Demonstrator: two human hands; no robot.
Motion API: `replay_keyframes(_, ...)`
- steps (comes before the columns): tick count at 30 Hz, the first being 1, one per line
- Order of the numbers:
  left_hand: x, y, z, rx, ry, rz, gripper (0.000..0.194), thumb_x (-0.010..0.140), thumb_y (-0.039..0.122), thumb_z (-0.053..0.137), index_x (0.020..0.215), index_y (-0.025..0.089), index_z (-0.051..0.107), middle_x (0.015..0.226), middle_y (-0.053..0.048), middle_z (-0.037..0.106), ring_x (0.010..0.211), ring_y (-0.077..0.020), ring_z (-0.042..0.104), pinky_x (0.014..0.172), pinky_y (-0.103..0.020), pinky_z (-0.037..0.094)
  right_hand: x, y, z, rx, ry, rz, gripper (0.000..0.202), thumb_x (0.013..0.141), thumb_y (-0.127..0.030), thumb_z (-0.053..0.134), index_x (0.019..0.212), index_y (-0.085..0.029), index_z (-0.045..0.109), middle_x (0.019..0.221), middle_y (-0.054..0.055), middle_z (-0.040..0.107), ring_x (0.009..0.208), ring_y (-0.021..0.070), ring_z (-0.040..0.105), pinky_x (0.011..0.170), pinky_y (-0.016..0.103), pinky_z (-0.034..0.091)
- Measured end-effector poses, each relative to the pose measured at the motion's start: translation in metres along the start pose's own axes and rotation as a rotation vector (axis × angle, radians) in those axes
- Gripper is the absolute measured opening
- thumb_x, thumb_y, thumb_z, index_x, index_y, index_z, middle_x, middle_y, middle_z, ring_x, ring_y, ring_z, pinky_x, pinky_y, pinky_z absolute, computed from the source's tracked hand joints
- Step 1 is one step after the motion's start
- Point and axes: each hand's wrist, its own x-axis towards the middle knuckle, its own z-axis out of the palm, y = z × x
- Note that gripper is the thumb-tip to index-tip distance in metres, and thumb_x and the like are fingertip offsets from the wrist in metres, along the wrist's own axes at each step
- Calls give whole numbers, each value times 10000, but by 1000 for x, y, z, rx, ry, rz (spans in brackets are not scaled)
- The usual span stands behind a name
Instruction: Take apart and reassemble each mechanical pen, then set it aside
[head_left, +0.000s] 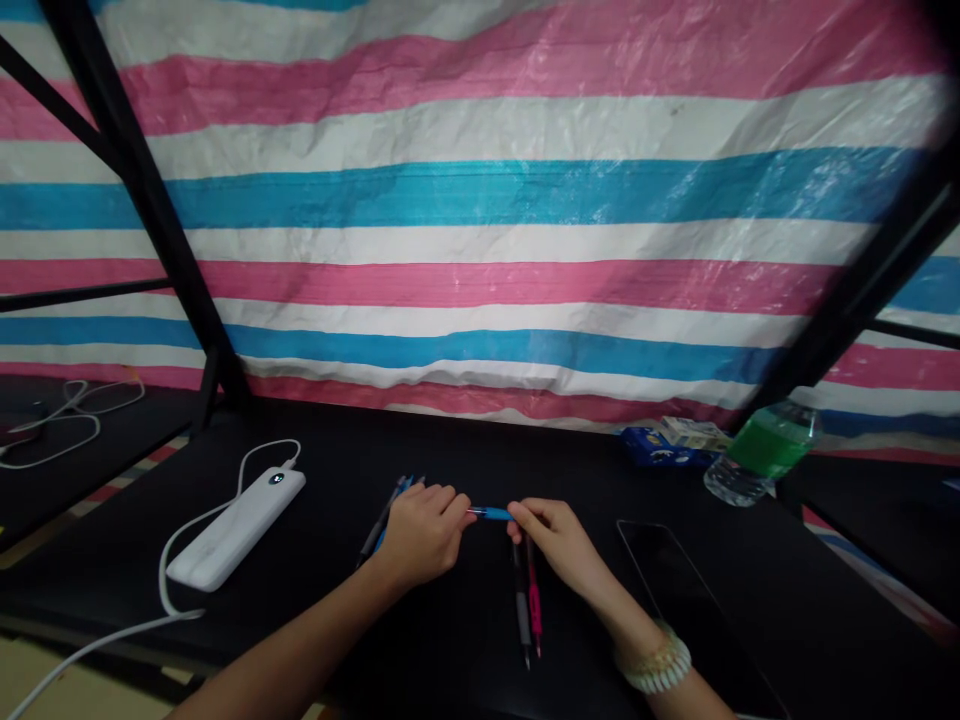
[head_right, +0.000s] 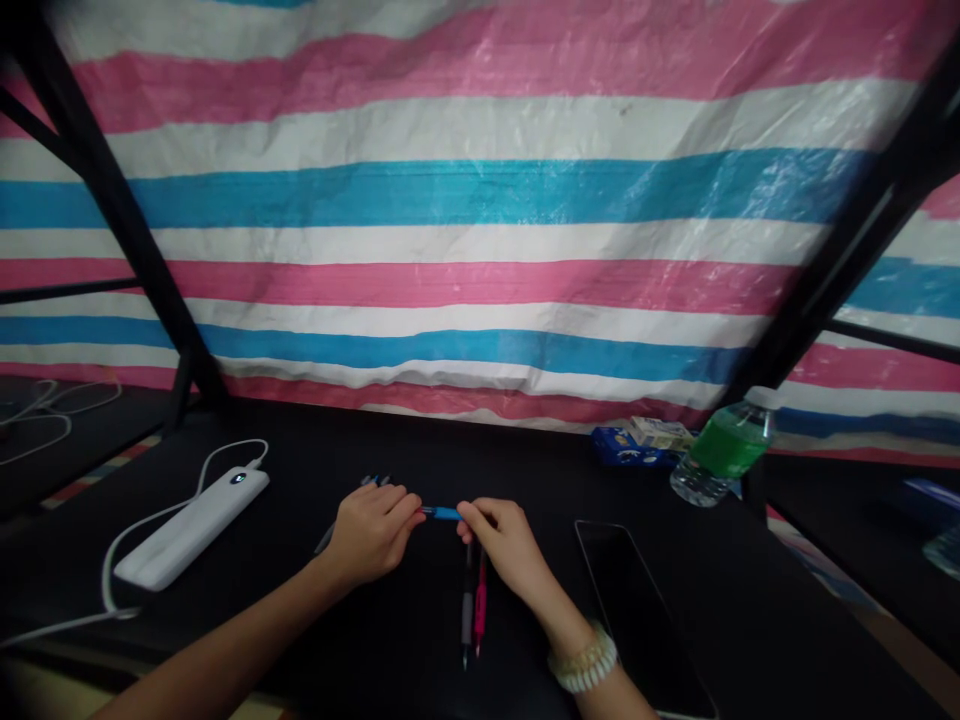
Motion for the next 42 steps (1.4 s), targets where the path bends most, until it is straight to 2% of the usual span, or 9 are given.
replay_keyframes(3,-1,0,1,3,0,-2,230,947,263,431,798,194,591,694,-25,603,635,-178,538,604,-348,307,0,4,2,23,62,-20,216,786,-377,670,772,-162,683,632,5,631,594,164,594,566,259,450)
replay_keyframes(6,-1,0,2,3,4,-3,236,948,262,427,789,194,589,682,-23,598,625,-179,536,595,-346,300,-1,3,3,-22,84,-72,302,759,-378,702,978,-170,679,748,21,647,648,175,599,576,270,459)
replay_keyframes(11,-2,0,0,-8,28,-1,226,949,260,425,818,196,597,699,-24,609,640,-179,542,612,-342,318,-2,0,0,-140,98,-216,398,960,-382,436,687,-191,654,941,73,669,909,213,606,840,366,452)
replay_keyframes(16,-1,-1,-1,-10,51,-20,200,938,255,443,835,190,602,708,-26,617,644,-185,552,612,-345,341,-1,4,-1,-102,117,-190,218,871,-393,575,936,-203,660,1093,94,618,1015,242,579,810,358,466)
replay_keyframes(18,-1,-2,0,-19,62,-14,195,934,253,447,832,188,600,706,-26,616,643,-188,557,607,-345,349,0,5,-2,-100,105,-159,273,906,-410,511,844,-199,673,1081,98,620,1039,249,571,833,366,453)
replay_keyframes(24,-1,0,1,-58,92,-32,157,918,272,469,950,180,592,768,-36,645,675,-202,593,622,-347,388,1,2,-3,60,66,-52,276,830,-457,617,932,-200,627,925,57,636,820,207,604,676,291,459)
replay_keyframes(28,0,1,0,-86,66,-62,183,879,279,497,1012,171,559,831,-52,655,711,-219,605,640,-352,412,1,0,-4,108,-16,5,398,910,-505,483,727,-182,624,655,20,602,607,156,554,589,273,427)
replay_keyframes(34,0,0,0,-70,13,-67,92,854,154,440,909,183,508,783,-38,613,671,-203,572,609,-338,389,2,3,-3,301,4,86,382,780,-527,659,922,-174,627,753,35,670,604,147,595,496,233,421)
replay_keyframes(42,1,-2,1,-162,-47,-70,103,900,164,405,941,187,496,844,-47,593,736,-200,565,644,-322,406,2,6,0,379,-26,170,344,717,-476,713,796,-158,609,580,-8,625,468,114,549,406,205,396)
